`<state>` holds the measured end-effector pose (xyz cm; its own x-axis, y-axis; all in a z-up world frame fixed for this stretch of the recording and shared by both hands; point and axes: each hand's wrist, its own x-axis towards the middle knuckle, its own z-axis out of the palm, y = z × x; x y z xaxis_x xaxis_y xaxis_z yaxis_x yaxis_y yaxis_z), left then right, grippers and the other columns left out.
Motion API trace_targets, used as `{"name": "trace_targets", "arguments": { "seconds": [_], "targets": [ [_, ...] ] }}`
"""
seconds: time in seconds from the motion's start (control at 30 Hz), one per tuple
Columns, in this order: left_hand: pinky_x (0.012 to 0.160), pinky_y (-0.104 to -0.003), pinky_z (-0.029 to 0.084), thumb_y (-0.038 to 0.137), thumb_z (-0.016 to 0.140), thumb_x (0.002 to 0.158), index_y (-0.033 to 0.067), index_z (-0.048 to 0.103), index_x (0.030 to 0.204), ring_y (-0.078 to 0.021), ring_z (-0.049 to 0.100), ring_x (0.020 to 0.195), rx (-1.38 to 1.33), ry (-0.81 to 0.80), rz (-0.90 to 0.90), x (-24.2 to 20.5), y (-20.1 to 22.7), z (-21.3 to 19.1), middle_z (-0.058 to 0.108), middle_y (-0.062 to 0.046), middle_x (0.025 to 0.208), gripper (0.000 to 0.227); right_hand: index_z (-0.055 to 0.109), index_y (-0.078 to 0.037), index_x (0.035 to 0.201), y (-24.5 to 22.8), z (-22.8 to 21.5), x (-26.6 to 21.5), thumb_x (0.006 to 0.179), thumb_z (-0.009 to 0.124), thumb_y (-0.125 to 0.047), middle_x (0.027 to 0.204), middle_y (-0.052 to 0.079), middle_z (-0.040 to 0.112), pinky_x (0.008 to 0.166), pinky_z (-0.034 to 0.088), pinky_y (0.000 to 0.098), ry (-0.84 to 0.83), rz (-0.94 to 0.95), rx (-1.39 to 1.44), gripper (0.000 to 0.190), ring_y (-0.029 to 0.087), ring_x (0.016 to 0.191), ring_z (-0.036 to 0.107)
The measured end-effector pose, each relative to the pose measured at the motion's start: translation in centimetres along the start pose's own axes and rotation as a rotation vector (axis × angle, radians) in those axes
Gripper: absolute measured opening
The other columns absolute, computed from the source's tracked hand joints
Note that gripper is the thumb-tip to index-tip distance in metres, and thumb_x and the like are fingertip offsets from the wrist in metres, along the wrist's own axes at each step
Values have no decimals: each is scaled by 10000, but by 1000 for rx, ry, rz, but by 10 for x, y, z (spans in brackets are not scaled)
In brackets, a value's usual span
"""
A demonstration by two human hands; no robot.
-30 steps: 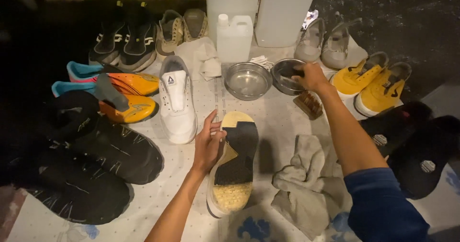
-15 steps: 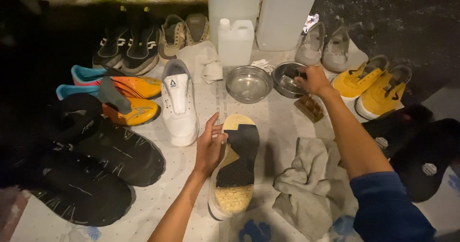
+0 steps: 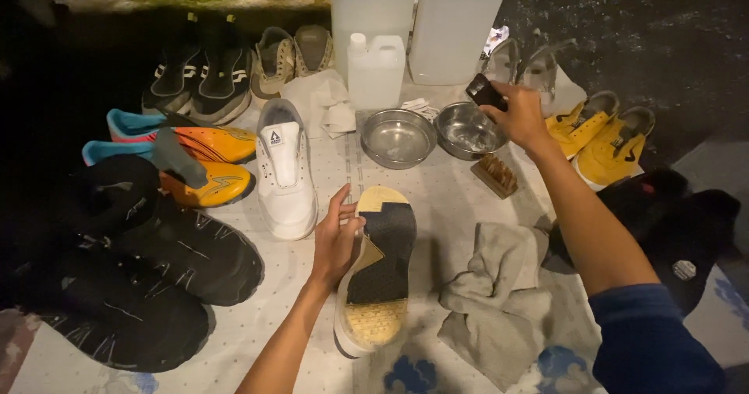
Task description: The person scrubs the sole of a sneaker with a black sponge, repeatedly dipping the sponge into a metal bowl of water. The person holds the shoe steady with one hand while scrubbing with the other, focusing on the black rubber outsole.
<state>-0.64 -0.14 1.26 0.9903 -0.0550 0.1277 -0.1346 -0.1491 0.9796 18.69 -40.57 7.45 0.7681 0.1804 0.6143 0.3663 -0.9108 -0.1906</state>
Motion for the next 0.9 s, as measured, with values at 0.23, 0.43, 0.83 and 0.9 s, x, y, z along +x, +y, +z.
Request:
{"name": "trace_targets", "arguments": {
  "seconds": [0.23, 0.43, 0.83, 0.9],
  "targets": [
    [1030, -512, 515, 343, 604, 846, 111, 439, 1545, -420, 626, 1239, -9, 8, -9, -1, 2, 1, 675, -271, 1276, 754, 616, 85, 1305, -42, 3, -24, 854, 896, -51, 1182, 270, 663, 961, 522, 558, 221, 196, 516, 548, 458, 1160, 617],
    [1037, -523, 501, 287, 598, 866, 105, 451, 1538, -419, 628, 1239, 22, 19, -8, -1, 7, 1, 681, -263, 1277, 711, 554, 116, 1377, -75, 7, -38, 907, 824, 54, 1229, 352, 627, 1011, 488, 578, 380, 182, 564, 546, 508, 1194, 572],
    [1000, -521, 525, 251, 613, 904, 98, 450, 1534, -418, 636, 1232, 9, 16, 36, 4, -10, 5, 682, -257, 1289, 668, 558, 29, 1427, -58, 22, -47, 941, 816, 9, 1302, 298, 630, 1008, 501, 533, 368, 177, 503, 550, 449, 1232, 568],
    [995, -513, 532, 281, 612, 907, 92, 453, 1530, -410, 642, 1227, 1, 15, 39, 5, -11, 5, 684, -253, 1292, 670, 557, 27, 1424, -58, 24, -46, 935, 815, 6, 1303, 306, 626, 1016, 499, 535, 360, 186, 495, 554, 455, 1234, 565]
  ]
}}
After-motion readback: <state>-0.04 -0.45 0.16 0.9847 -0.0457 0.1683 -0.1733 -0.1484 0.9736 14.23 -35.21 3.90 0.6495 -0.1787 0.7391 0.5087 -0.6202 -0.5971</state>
